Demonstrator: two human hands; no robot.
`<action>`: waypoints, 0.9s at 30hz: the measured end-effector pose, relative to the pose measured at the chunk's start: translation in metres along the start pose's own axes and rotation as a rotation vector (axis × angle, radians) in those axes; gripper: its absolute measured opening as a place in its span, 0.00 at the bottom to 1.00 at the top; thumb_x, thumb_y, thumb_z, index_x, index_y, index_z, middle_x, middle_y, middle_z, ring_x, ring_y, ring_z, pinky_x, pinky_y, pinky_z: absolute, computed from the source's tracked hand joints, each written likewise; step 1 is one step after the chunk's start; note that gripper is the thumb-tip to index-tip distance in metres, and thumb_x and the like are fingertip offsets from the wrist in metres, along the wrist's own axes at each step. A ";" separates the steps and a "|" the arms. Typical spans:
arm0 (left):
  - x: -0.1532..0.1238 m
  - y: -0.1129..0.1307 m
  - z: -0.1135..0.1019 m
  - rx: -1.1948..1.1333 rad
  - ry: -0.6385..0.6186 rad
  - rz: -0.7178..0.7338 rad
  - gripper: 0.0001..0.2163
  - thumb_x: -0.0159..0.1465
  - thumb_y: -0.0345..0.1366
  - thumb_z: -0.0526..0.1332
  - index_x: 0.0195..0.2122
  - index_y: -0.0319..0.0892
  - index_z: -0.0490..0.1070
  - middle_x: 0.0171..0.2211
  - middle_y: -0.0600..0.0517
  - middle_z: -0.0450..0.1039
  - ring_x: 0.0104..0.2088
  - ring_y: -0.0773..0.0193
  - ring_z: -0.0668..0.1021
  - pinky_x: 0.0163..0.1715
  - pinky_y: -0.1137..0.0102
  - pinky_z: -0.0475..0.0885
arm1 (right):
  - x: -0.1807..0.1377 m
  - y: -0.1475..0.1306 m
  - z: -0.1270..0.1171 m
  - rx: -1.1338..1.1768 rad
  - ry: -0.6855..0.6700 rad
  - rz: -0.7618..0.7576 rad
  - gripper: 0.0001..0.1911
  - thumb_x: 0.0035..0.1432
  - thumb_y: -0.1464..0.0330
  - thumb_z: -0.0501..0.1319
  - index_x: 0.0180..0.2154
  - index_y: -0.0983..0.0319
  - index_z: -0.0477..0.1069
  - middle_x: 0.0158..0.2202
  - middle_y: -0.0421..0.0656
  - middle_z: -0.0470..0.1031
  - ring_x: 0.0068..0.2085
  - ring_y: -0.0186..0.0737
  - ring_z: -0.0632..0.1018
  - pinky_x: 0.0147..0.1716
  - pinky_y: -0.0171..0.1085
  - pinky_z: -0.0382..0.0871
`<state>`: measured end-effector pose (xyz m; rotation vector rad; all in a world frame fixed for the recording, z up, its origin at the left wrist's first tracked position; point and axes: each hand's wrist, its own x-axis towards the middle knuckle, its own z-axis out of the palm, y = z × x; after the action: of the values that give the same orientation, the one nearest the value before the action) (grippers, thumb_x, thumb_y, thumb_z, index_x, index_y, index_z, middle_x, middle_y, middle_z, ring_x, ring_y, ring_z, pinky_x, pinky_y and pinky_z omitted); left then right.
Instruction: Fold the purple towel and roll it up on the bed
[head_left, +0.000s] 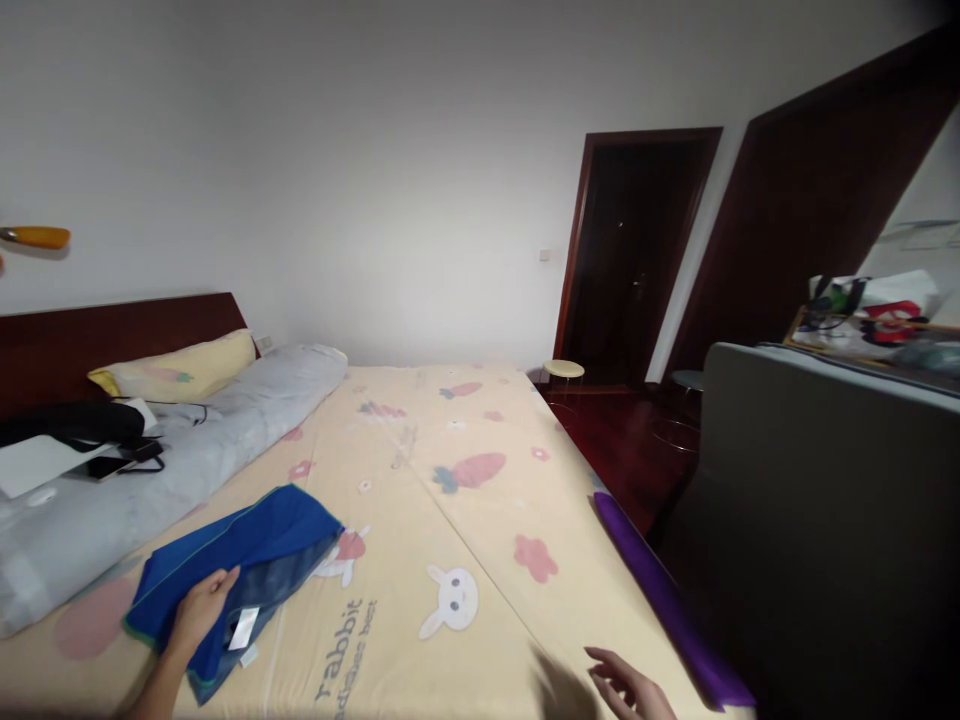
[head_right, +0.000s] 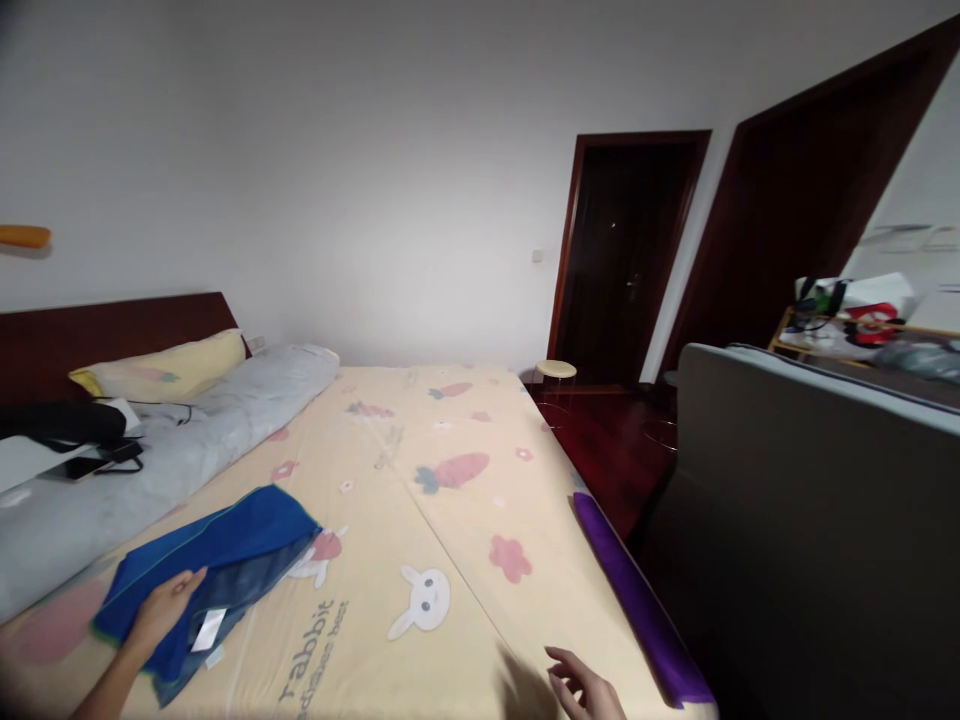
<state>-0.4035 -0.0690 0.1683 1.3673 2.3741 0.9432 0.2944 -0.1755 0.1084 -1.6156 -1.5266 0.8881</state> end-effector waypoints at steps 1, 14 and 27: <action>0.000 0.007 -0.006 0.007 0.082 -0.012 0.14 0.54 0.48 0.55 0.16 0.48 0.59 0.19 0.54 0.68 0.27 0.59 0.72 0.29 0.70 0.64 | 0.000 0.001 0.001 0.000 -0.004 0.008 0.28 0.50 0.47 0.56 0.44 0.59 0.75 0.35 0.47 0.81 0.32 0.42 0.79 0.30 0.36 0.72; -0.091 0.221 0.091 -0.551 -0.160 0.329 0.21 0.52 0.59 0.55 0.20 0.46 0.61 0.19 0.59 0.61 0.25 0.66 0.65 0.27 0.71 0.61 | 0.022 -0.062 0.105 0.520 -0.245 0.191 0.33 0.44 0.42 0.58 0.41 0.61 0.74 0.37 0.49 0.79 0.35 0.45 0.78 0.33 0.42 0.70; -0.242 0.265 0.233 -0.540 -0.636 0.491 0.08 0.57 0.45 0.59 0.29 0.48 0.72 0.33 0.52 0.75 0.38 0.60 0.75 0.43 0.68 0.69 | 0.057 -0.029 0.143 0.497 0.287 0.284 0.27 0.39 0.45 0.59 0.33 0.61 0.73 0.34 0.50 0.79 0.45 0.57 0.77 0.46 0.47 0.69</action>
<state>0.0225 -0.0827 0.1351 1.7031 1.2340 0.9676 0.1596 -0.1105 0.0631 -1.5212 -0.8097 1.0367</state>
